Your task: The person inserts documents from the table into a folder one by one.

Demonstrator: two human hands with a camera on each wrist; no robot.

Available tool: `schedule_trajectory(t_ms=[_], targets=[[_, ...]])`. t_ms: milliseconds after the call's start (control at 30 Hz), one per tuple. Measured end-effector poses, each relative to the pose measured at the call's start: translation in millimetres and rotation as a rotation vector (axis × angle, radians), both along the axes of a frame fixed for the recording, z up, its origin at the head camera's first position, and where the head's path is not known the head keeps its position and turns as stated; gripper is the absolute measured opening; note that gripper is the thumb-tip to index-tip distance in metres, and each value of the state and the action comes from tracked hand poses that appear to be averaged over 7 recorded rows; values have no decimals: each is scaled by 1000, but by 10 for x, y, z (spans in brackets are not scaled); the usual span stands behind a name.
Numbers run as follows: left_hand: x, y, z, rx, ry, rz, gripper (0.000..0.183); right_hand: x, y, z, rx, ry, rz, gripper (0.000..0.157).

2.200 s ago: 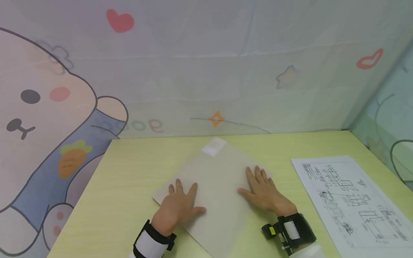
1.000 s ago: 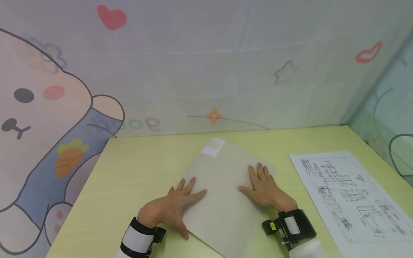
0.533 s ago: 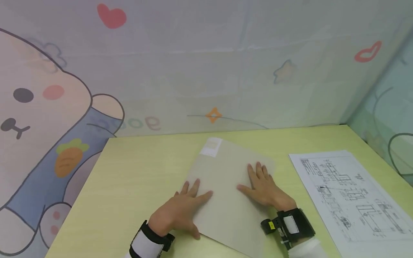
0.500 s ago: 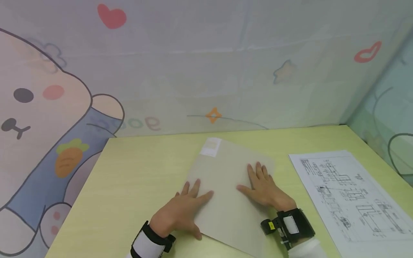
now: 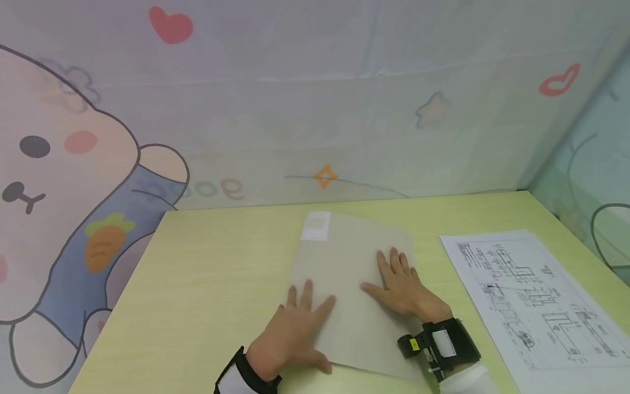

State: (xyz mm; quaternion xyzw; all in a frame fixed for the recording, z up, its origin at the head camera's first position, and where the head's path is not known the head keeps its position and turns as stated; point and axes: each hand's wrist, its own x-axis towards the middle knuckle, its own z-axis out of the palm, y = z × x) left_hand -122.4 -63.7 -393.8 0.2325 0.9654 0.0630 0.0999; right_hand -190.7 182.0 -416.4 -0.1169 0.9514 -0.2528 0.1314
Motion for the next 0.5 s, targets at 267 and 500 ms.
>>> schedule_trajectory(t_ms=[267,500], targets=[[121,175,-52,-33,71,34,108,2,-4,4,23,21,1,93],[170,208,-34,-60,57,19,104,19,-33,15,52,20,11,102]])
